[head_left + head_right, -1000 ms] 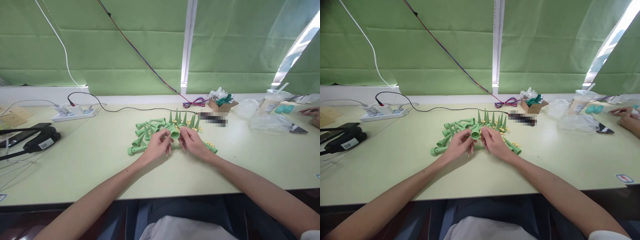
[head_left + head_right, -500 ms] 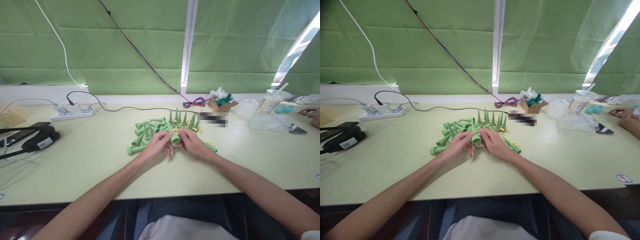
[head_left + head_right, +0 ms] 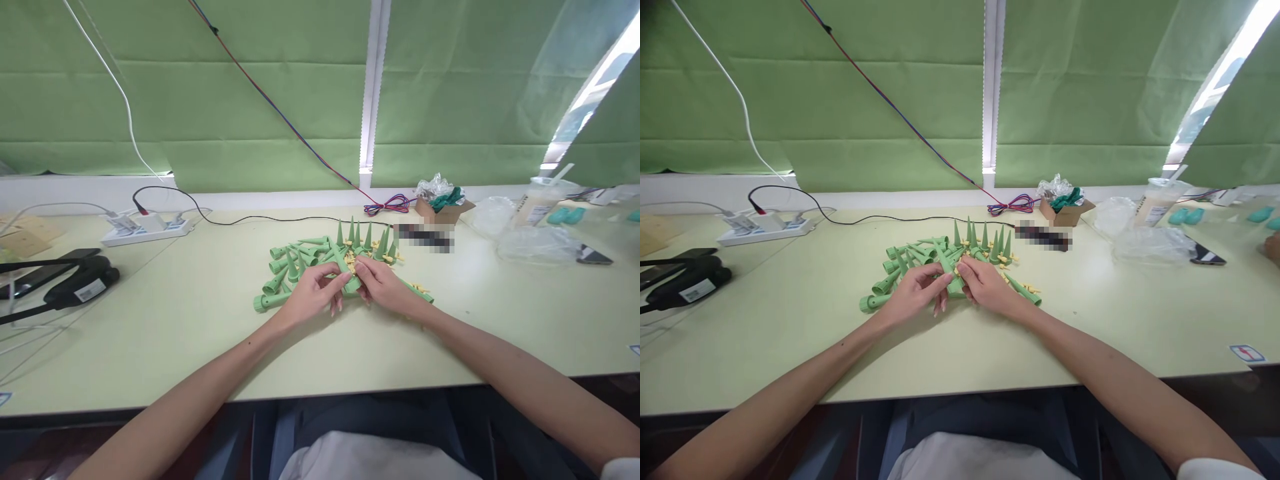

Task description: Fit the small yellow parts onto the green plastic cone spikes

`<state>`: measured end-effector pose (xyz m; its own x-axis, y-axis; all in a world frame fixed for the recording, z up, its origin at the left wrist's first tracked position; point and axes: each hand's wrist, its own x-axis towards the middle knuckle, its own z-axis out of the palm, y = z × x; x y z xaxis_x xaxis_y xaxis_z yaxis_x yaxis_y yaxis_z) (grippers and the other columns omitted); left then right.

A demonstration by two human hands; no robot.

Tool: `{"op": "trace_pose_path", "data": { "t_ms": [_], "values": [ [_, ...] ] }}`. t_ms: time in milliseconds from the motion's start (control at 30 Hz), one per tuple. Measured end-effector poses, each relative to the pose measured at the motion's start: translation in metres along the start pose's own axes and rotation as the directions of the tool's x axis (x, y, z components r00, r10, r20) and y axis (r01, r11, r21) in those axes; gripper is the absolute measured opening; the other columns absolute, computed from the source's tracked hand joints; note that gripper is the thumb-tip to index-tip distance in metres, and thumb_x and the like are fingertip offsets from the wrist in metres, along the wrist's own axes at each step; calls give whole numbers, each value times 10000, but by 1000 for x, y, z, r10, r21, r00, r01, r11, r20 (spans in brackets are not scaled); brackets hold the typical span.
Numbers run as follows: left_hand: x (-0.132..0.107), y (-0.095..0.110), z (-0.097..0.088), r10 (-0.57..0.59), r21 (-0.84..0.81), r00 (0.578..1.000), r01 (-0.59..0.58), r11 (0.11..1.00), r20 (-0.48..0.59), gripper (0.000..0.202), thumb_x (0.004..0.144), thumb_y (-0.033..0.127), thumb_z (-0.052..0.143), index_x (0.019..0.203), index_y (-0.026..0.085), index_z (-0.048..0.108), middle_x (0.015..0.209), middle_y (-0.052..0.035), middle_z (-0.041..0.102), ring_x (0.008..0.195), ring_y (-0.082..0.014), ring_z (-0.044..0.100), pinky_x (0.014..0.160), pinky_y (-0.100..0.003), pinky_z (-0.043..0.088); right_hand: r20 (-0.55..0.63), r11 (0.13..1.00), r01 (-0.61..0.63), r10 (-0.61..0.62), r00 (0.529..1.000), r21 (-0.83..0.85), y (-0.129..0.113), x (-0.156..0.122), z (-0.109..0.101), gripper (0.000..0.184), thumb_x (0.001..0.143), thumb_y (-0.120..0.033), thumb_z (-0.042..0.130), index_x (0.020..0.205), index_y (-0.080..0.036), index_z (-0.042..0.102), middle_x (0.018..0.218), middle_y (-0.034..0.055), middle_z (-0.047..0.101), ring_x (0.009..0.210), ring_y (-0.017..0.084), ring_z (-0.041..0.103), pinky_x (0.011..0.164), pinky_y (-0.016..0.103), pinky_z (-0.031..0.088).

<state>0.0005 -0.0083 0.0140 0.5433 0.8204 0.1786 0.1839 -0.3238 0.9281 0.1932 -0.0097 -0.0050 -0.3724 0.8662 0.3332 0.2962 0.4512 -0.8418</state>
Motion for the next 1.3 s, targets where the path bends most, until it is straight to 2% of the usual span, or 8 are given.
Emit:
{"op": "trace_pose_path", "data": {
  "t_ms": [333,500,733,900,967,1033,1167,1300],
  "values": [
    [-1,-2,2,46,114,998,-41,993,-40,355,916,452,573,712,195,438,519,43,528,470,-124,556,459,-225,406,-3,993,19,-20,1000,-116,-6,-1,-2,451,1048,-450,331,662,-228,403,496,-31,482,490,139,452,581,305,389],
    [-2,2,3,81,141,996,-74,987,-39,335,912,420,578,698,188,466,563,35,516,522,-124,567,485,-225,411,-27,985,59,-64,998,-159,-8,0,-2,493,1044,-449,333,610,-227,405,499,-18,470,502,141,410,568,310,352],
    [-2,-1,2,165,257,986,-159,953,-1,226,947,388,533,927,179,616,712,5,562,561,-113,549,501,-221,420,-26,983,54,-59,998,-178,-10,-1,-1,560,1044,-459,326,539,-226,394,463,-14,454,476,136,397,557,312,347],
    [-1,-8,0,387,481,921,-362,798,51,220,972,316,506,843,176,616,832,-54,611,758,-162,572,645,-254,463,1,992,31,-31,1000,-126,-11,-1,-1,618,1047,-446,319,476,-223,398,429,-9,472,442,126,444,573,305,398],
    [-2,-11,0,458,527,883,-441,726,108,187,985,266,480,917,177,630,990,-92,651,897,-186,608,766,-285,484,2,993,21,-21,1000,-115,-10,-1,-1,626,1047,-433,324,464,-220,410,416,-8,476,429,122,449,571,302,405],
    [-2,-14,-1,505,559,851,-491,668,143,211,994,232,453,1116,191,621,1186,-127,634,1024,-205,620,832,-303,490,6,994,7,-7,1000,-106,-9,-1,-2,623,1046,-414,333,462,-216,419,409,-9,481,417,118,446,568,298,408],
    [-3,-20,-1,480,646,864,-455,613,152,269,1000,255,439,1204,230,612,1267,-139,599,860,-173,648,695,-274,487,7,995,-16,16,1000,-97,-7,-1,-2,623,1045,-422,342,466,-210,432,408,-7,493,410,113,441,572,292,413],
    [-1,-21,1,502,638,862,-426,642,70,268,995,234,447,1205,226,613,1212,-130,601,651,-107,568,609,-255,457,-42,997,-31,28,999,-66,-6,-1,1,630,1039,-500,329,487,-212,423,405,-11,475,414,118,445,568,292,411]
  ]
}}
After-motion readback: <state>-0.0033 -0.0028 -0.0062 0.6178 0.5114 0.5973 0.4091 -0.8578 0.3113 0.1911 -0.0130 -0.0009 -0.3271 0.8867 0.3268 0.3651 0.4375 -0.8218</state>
